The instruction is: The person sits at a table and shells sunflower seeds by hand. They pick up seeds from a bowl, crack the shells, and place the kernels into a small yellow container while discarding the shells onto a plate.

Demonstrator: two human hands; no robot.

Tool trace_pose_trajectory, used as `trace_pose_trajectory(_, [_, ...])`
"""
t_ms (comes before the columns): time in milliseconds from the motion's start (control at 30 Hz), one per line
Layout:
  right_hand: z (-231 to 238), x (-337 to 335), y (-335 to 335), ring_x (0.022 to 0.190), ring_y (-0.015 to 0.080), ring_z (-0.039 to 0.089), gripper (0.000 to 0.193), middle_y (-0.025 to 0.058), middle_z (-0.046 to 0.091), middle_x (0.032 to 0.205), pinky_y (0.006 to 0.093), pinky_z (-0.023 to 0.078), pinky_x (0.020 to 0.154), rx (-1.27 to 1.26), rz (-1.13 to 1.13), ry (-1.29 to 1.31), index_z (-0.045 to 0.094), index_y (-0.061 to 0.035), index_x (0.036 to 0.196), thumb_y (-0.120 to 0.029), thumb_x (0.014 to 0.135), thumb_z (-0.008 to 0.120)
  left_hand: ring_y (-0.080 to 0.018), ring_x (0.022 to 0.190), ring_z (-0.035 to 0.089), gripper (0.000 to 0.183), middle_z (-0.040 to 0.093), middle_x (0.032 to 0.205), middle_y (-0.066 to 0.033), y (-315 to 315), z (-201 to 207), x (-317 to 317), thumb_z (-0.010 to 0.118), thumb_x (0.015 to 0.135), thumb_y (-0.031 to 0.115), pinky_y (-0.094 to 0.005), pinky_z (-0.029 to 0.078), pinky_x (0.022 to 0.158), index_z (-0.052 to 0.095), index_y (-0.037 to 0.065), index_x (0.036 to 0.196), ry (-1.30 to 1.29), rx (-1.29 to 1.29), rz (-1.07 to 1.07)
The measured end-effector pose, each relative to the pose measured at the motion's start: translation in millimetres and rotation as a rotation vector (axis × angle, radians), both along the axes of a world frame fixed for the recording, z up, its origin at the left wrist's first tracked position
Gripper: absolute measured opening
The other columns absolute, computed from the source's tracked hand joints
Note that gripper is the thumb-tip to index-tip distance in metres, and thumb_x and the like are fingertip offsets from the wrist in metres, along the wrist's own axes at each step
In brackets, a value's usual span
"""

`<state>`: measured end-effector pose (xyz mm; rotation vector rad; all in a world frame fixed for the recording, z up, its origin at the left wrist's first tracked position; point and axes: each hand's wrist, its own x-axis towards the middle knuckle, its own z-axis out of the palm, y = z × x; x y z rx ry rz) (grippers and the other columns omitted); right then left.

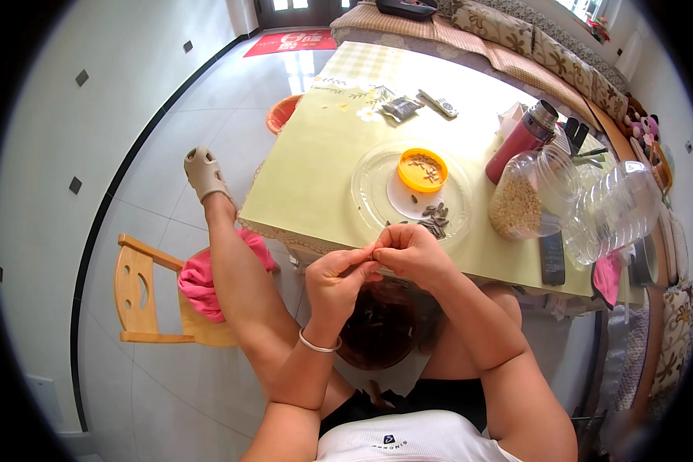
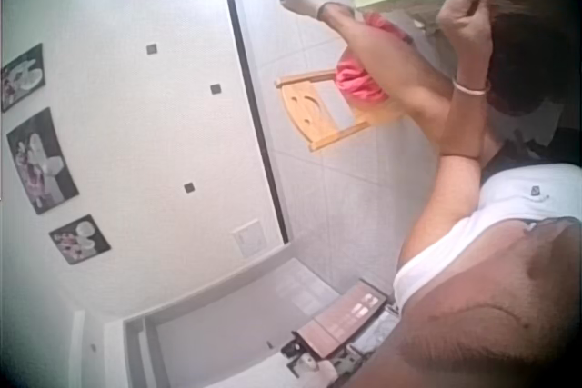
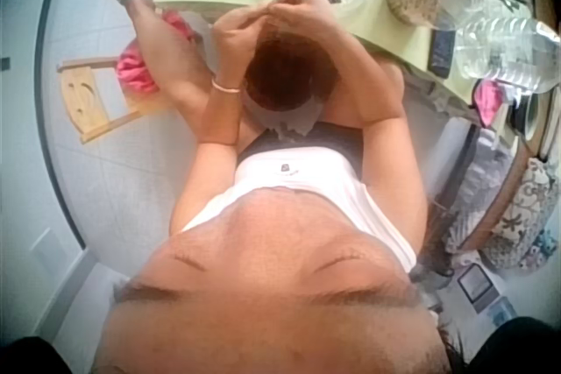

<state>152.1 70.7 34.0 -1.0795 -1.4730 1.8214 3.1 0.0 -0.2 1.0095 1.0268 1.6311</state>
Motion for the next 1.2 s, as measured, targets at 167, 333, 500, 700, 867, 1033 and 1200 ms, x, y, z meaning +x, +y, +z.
trace_pose_trajectory(167, [-5.6,-1.3,-4.0,0.063,0.0035,0.054,0.010,0.0008,0.063,0.071,0.0203,0.043,0.053,0.162,-0.045,-0.032,0.062,0.0020,0.082,-0.007,0.083,0.067,-0.0156,0.080,0.069,0.022,0.070,0.094,-0.0118,-0.9,3.1,-2.0,0.067,0.085,-0.011,-0.0265,0.062,0.071,0.070,-0.006,0.106,-0.149,-0.108,-0.069])
trace_pose_trajectory(333, [-5.1,1.1,-2.4,0.064,0.0045,0.055,0.011,0.0014,0.064,0.070,0.0218,0.045,0.055,0.150,-0.019,-0.084,0.062,0.0026,0.079,-0.007,0.080,0.067,-0.0162,0.076,0.070,0.021,0.071,0.094,-0.0116,-1.3,2.4,-4.2,0.067,0.086,-0.010,-0.0261,0.062,0.069,0.071,-0.006,0.106,0.082,-0.011,-0.037])
trace_pose_trajectory(500, [0.8,0.7,-6.6,0.062,0.0049,0.053,0.012,0.0011,0.062,0.068,0.0229,0.044,0.054,0.305,-0.015,-0.213,0.061,0.0017,0.076,-0.008,0.077,0.068,-0.0173,0.070,0.070,0.020,0.072,0.090,-0.0121,-1.4,-7.3,0.5,0.067,0.085,-0.009,-0.0257,0.061,0.067,0.071,-0.006,0.105,0.068,0.028,-0.012])
trace_pose_trajectory(700, [-3.6,-2.7,-6.9,0.063,0.0055,0.053,0.013,0.0012,0.061,0.067,0.0236,0.044,0.054,0.186,-0.083,-0.071,0.059,0.0018,0.075,-0.007,0.076,0.068,-0.0200,0.069,0.071,0.017,0.072,0.090,-0.0151,2.2,-4.6,-7.6,0.066,0.085,-0.009,-0.0259,0.062,0.066,0.071,-0.006,0.102,-0.335,-0.149,-0.140])
trace_pose_trajectory(867, [5.1,-5.5,-14.4,0.062,0.0070,0.054,0.010,0.0027,0.062,0.068,0.0256,0.045,0.056,0.227,-0.053,0.010,0.060,0.0022,0.077,-0.005,0.077,0.066,-0.0183,0.068,0.070,0.012,0.072,0.087,-0.0156,9.9,-9.9,-13.5,0.066,0.088,-0.004,-0.0255,0.059,0.065,0.070,-0.005,0.100,-0.438,-0.172,-0.088])
trace_pose_trajectory(1033, [42.3,12.1,-18.8,0.064,0.0238,0.062,0.008,0.0105,0.064,0.071,0.0342,0.050,0.062,0.581,0.355,-0.488,0.064,-0.0012,0.082,-0.007,0.079,0.067,-0.0140,0.063,0.064,0.011,0.071,0.082,-0.0128,9.5,-8.7,-22.1,0.067,0.090,0.001,-0.0225,0.053,0.060,0.070,-0.005,0.098,-0.308,-0.127,-0.023])
trace_pose_trajectory(1200, [43.7,20.7,-21.7,0.073,0.0337,0.063,0.006,0.0135,0.065,0.078,0.0409,0.051,0.068,0.759,0.365,-0.497,0.066,-0.0035,0.081,-0.008,0.080,0.063,-0.0116,0.060,0.061,0.010,0.069,0.078,-0.0096,7.7,-6.1,-21.1,0.069,0.090,0.003,-0.0210,0.051,0.058,0.070,-0.004,0.096,-0.215,-0.114,-0.074])
